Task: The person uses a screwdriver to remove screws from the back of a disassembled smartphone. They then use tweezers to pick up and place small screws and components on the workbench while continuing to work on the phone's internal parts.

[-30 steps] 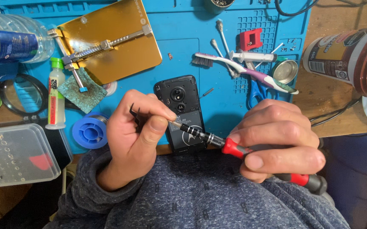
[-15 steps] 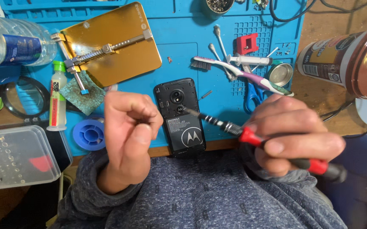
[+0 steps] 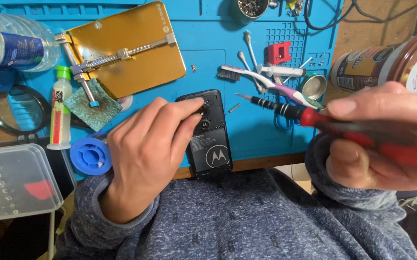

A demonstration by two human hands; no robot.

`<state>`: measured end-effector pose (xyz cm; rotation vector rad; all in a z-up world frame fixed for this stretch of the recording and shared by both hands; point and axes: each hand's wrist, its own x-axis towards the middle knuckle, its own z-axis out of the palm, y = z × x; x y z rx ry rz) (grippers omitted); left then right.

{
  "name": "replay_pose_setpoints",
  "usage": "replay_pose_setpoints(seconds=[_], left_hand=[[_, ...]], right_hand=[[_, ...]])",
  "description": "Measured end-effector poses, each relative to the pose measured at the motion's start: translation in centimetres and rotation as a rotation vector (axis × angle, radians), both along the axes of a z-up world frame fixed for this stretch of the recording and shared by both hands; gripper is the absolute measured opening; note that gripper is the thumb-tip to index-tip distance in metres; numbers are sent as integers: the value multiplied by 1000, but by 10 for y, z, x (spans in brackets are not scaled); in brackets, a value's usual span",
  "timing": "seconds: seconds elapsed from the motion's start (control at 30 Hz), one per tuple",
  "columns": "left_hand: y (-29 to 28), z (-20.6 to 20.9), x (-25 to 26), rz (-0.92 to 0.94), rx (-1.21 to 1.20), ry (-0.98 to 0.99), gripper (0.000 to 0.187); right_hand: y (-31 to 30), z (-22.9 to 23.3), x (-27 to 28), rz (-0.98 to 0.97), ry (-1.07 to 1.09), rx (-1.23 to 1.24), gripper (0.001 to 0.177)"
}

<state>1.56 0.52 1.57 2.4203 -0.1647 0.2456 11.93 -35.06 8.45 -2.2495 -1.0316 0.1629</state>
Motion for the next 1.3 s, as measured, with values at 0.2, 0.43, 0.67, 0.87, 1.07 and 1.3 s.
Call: replay_pose_setpoints(seconds=[0.2, 0.43, 0.67, 0.87, 1.07, 1.3], left_hand=[[-3, -5, 3, 30, 168, 5, 11], [-5, -11, 3, 10, 118, 95, 33], [-2, -12, 3, 46, -50, 119, 27], [-1, -13, 3, 61, 128, 114, 40], [-2, -10, 7, 84, 130, 78, 42], [-1, -10, 5, 72, 161, 66, 45]], right_hand=[[24, -27, 12, 49, 19, 205, 82], [39, -35, 35, 208, 67, 222, 100], [20, -30, 43, 197, 101, 163, 82], [31, -42, 52, 267, 153, 278, 114], [32, -41, 66, 472, 275, 198, 129], [37, -41, 63, 487, 341, 240, 126]])
